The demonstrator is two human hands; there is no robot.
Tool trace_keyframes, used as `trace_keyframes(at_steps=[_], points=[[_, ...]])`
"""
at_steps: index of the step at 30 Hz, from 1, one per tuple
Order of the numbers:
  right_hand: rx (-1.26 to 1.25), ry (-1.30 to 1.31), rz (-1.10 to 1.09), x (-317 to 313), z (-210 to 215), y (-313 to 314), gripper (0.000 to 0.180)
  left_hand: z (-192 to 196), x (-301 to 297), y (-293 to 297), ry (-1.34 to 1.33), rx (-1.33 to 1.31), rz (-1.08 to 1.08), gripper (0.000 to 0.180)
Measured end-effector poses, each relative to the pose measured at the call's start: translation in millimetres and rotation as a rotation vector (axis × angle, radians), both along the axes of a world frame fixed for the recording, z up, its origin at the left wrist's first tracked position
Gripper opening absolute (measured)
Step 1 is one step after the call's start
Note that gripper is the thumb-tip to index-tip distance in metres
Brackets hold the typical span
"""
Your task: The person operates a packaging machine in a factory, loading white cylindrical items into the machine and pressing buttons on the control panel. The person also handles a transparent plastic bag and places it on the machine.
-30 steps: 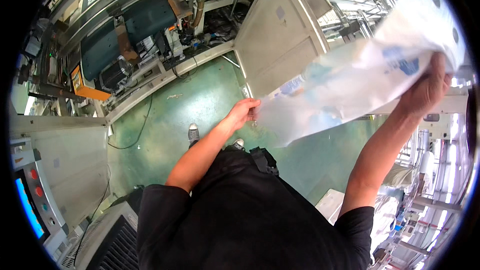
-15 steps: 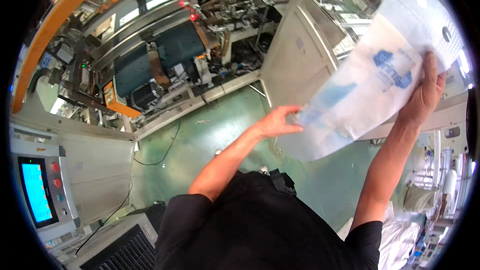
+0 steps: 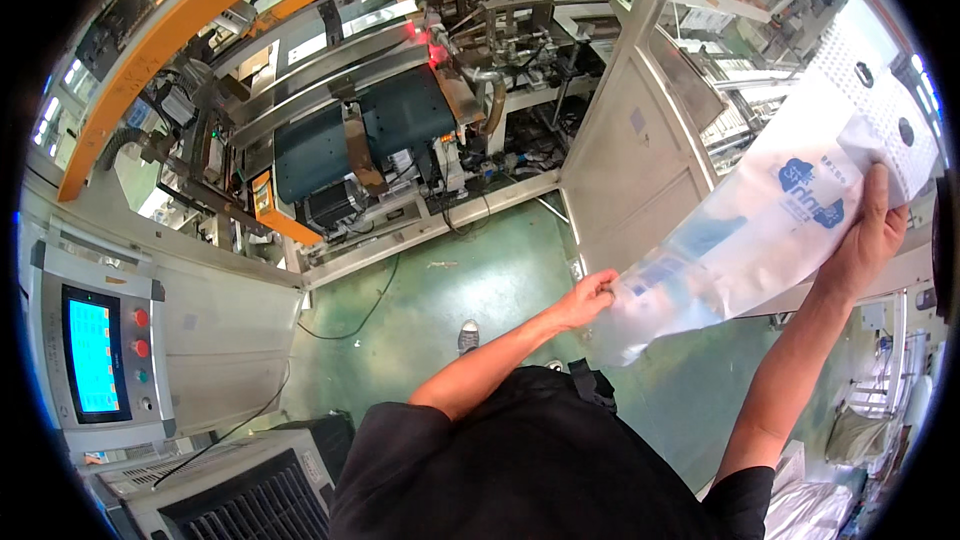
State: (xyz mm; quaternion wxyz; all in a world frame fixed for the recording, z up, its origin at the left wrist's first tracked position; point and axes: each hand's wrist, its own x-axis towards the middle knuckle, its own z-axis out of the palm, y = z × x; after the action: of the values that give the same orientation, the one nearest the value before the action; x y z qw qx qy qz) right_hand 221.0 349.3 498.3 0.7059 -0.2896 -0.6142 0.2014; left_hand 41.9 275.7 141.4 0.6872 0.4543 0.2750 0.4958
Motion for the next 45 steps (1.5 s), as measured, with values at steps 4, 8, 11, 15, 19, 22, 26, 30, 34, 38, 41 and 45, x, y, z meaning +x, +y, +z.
trace_keyframes(at_steps=[4,8,11,15,19,22,26,30,34,38,41,45], points=[[0.082,-0.033,-0.026,-9.2,8.7,-5.5,0.023,-15.7,-18.2,7.9,0.455,0.107,0.184,0.020],[0.184,-0.129,-0.042,-41.4,11.9,-3.9,0.021,-55.6,-38.4,16.5,0.881,0.274,0.383,0.019],[0.230,-0.241,-0.257,-56.1,34.3,-9.5,0.019,-105.4,-58.5,25.2,0.736,0.253,0.597,0.016],[0.238,-0.642,-0.565,-73.9,44.5,-20.5,0.032,-39.2,-85.2,30.2,0.581,-0.151,0.691,0.016],[0.225,-0.227,-0.325,-96.4,38.5,-18.8,0.032,32.6,-63.6,15.6,0.442,0.105,0.733,0.030],[0.384,-0.271,-0.541,-95.4,32.1,-5.2,0.031,83.9,-25.5,0.2,0.472,0.467,0.650,0.044],[0.296,-0.336,-0.687,-98.3,30.4,-15.2,0.030,102.0,17.7,-5.4,0.584,0.594,0.683,0.036],[0.225,-0.249,-0.610,-85.6,30.0,-5.1,0.023,50.1,23.5,21.6,0.575,0.450,0.735,0.022],[0.250,-0.180,-0.555,-84.3,29.2,-11.9,0.023,4.2,7.8,36.9,0.655,0.285,0.739,0.022],[0.257,-0.111,-0.513,-97.7,23.6,-9.6,0.022,-22.7,-18.8,33.9,0.818,0.071,0.688,0.029],[0.233,-0.125,-0.502,-105.1,20.4,-6.8,0.022,-9.6,-28.5,22.2,0.897,0.273,0.775,0.055],[0.218,-0.148,-0.481,-120.2,10.7,-4.8,0.024,85.6,-22.1,3.1,0.773,0.506,0.747,0.100]])
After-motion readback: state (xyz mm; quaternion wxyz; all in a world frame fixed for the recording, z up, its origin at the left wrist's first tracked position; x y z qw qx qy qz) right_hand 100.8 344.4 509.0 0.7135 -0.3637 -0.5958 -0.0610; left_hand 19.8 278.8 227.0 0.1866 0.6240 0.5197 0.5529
